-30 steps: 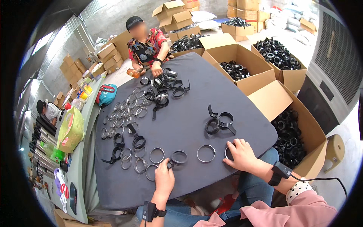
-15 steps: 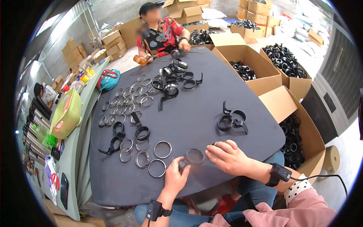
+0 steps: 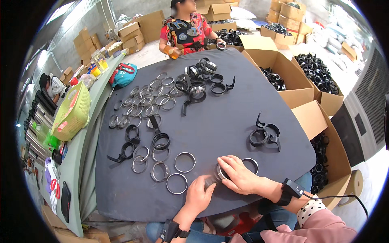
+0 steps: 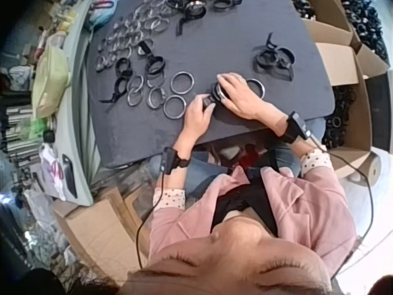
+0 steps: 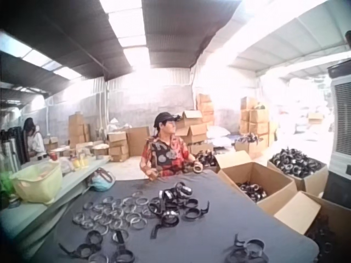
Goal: Assembling black plastic rings with metal inner circular bands at a workstation.
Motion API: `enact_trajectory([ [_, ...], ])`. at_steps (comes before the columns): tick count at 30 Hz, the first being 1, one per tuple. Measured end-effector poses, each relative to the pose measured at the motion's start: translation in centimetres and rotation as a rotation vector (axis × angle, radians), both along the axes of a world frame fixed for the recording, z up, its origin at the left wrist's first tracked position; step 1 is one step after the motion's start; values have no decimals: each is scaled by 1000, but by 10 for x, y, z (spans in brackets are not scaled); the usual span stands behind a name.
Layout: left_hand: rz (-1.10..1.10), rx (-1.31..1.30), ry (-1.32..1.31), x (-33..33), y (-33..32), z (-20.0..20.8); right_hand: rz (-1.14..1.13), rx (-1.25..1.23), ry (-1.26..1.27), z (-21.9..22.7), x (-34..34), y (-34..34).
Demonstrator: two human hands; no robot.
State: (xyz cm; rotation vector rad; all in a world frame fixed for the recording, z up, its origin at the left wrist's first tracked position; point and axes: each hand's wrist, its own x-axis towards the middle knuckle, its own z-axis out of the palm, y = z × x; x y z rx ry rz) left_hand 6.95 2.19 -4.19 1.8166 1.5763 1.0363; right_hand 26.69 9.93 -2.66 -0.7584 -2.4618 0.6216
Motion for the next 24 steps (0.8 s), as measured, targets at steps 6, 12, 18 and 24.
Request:
enact_trajectory([
  [6, 44, 51, -85, -5, -1, -11, -223, 154, -51, 25, 32, 9],
  [12, 29, 156, -184, -2, 2, -8, -409, 169, -159, 2, 123, -2],
  [18, -5, 53, -208, -8, -5, -10, -262, 156, 17, 16, 89, -18],
  [24, -208, -23, -197, 26, -3, 10, -7, 94, 29, 34, 74, -34],
])
